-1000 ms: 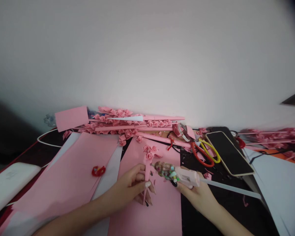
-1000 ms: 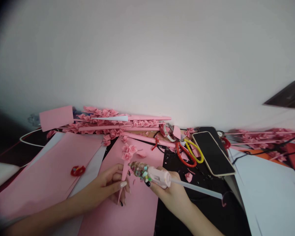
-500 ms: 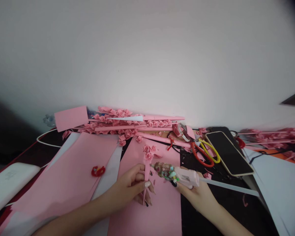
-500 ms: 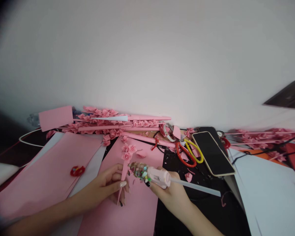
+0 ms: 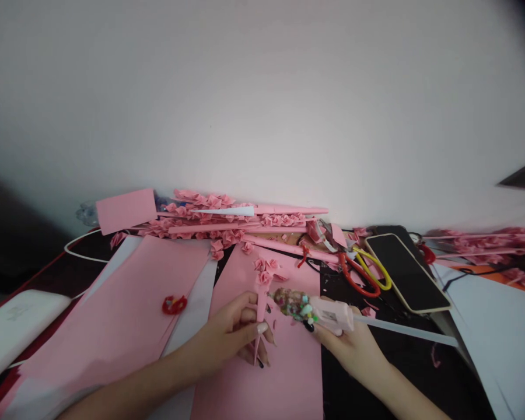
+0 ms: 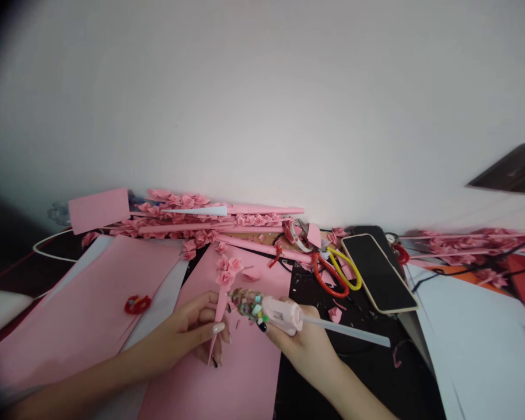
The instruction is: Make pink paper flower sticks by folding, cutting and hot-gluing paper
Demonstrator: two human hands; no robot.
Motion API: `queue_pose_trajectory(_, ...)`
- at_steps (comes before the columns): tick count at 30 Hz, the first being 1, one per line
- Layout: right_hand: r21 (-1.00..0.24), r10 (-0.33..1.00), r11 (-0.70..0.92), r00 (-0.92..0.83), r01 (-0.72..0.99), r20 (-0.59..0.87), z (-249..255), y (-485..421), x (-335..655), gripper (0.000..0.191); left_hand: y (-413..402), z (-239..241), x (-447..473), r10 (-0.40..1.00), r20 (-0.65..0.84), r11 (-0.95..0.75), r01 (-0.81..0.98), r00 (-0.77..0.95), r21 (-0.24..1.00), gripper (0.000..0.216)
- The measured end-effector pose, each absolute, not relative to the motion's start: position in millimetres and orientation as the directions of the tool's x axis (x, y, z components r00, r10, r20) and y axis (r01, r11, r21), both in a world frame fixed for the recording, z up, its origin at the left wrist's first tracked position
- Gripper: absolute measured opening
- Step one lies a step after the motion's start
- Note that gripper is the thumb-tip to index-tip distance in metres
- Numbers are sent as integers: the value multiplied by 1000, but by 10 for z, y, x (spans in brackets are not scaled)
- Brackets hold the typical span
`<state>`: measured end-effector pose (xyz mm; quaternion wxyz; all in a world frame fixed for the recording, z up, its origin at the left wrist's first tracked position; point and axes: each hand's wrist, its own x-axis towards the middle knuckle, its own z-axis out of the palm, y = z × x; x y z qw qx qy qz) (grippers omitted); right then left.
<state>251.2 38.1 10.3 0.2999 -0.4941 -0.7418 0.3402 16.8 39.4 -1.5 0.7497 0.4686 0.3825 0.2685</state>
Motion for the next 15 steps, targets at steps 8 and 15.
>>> queue_pose_trajectory(8, -785, 937, 291, -328, 546, 120, 91, 371, 2519, 20, 402, -43, 161, 759, -304, 412, -63, 576, 909, 21)
queue_pose_trajectory(15, -722, 938, 316, -316, 616, 140, 80, 341, 2544, 21, 388, -38, 164, 745, -313, 433, -70, 590, 899, 20)
